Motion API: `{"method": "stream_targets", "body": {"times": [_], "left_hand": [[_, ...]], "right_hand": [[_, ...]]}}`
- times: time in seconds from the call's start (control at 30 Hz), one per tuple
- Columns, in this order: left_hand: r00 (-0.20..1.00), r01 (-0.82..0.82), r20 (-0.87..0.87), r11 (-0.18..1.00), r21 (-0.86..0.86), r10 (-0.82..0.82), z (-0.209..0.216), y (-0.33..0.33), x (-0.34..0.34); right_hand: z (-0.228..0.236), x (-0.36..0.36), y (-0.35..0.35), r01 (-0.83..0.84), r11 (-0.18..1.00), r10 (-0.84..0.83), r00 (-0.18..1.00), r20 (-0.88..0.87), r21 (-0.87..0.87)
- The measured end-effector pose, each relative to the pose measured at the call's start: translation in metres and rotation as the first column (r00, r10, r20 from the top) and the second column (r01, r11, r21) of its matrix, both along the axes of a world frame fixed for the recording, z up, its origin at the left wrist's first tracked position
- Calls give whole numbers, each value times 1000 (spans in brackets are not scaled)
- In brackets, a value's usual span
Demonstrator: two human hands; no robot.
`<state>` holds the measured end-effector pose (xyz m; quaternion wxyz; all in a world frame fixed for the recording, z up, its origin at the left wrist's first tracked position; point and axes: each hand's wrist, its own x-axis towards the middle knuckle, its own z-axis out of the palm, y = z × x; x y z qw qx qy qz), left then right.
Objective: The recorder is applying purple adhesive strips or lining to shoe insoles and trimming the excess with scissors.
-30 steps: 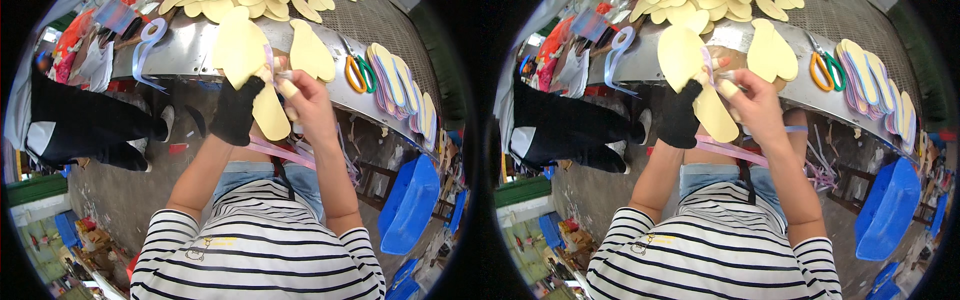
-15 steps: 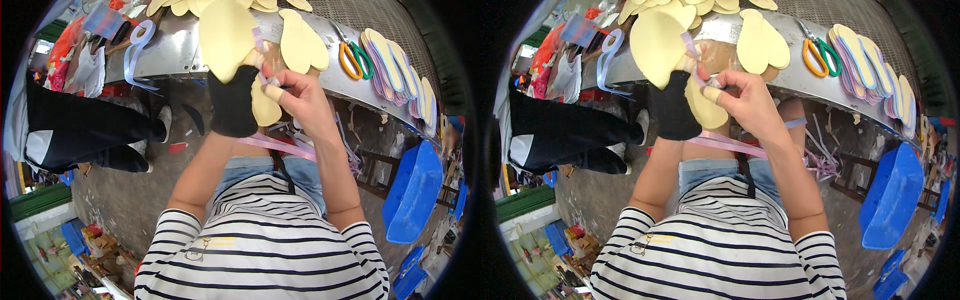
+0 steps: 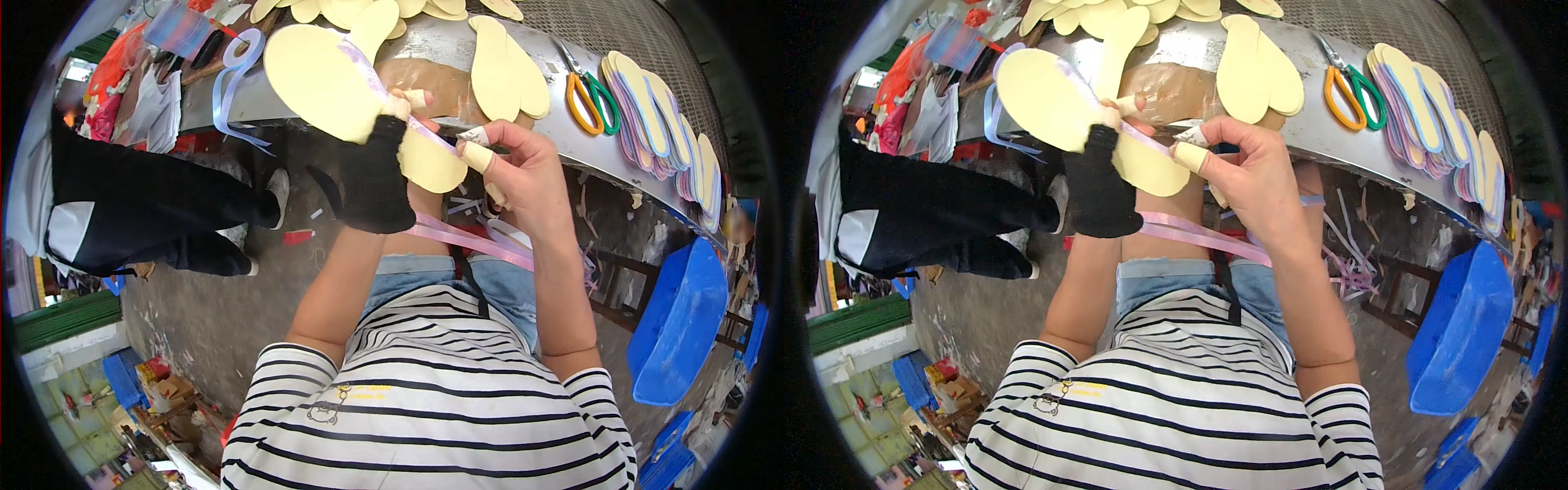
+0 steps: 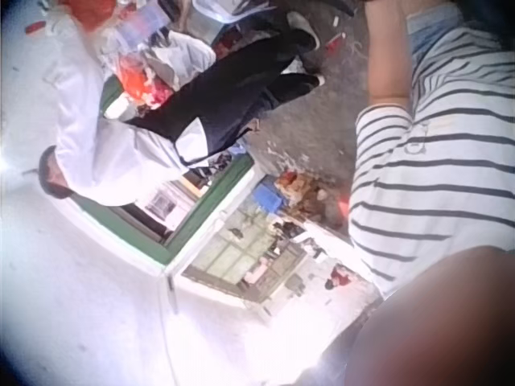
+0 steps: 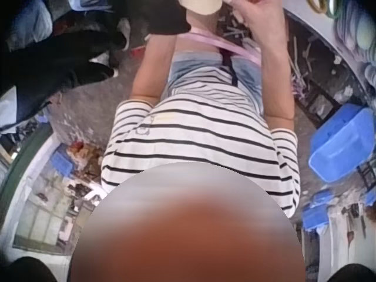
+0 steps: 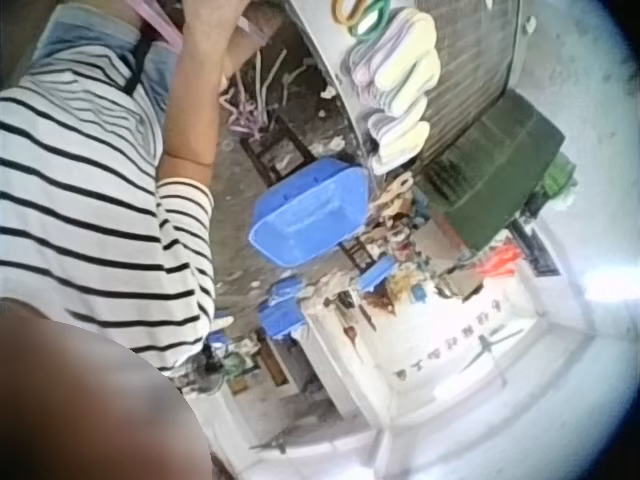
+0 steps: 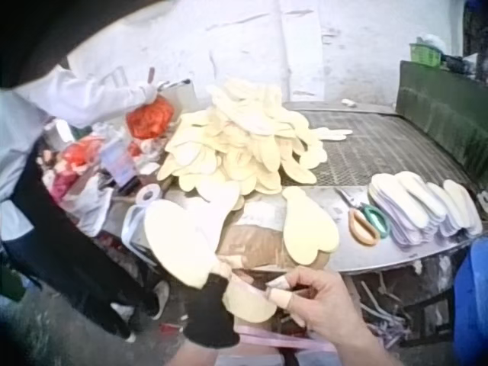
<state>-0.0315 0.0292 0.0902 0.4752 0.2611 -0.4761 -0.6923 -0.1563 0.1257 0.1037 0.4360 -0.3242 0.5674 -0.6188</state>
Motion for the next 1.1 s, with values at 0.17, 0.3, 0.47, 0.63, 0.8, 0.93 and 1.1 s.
{"method": "stream_targets", "body": {"times": [0.17,0.3,0.47,0.63,0.8,0.93,1.1], "left_hand": [[991,4,-131,997,-81,-15,34,0,-11],[986,-16,-166,996,-90,1,46,-2,-16],[982,105,-162,994,11,-102,49,-2,-21],[965,186,216,968,-170,-148,-2,-8,-19],[992,83,99,994,-72,-75,12,13,-25],[995,99,22,995,3,-99,14,8,-20],[988,151,47,979,-139,-145,-31,-23,-15]], "right_hand": [[38,-14,-2,-84,994,77,992,-101,-66],[28,-8,-8,-58,981,30,988,-151,-183],[-1,5,-7,-70,943,67,998,-19,-326],[3,-4,-4,-66,987,3,920,-393,-147],[-11,6,1,-44,978,-44,912,-409,-204],[0,27,4,-39,995,26,990,-135,-96],[-20,1,14,-38,990,9,979,-203,-139]]}}
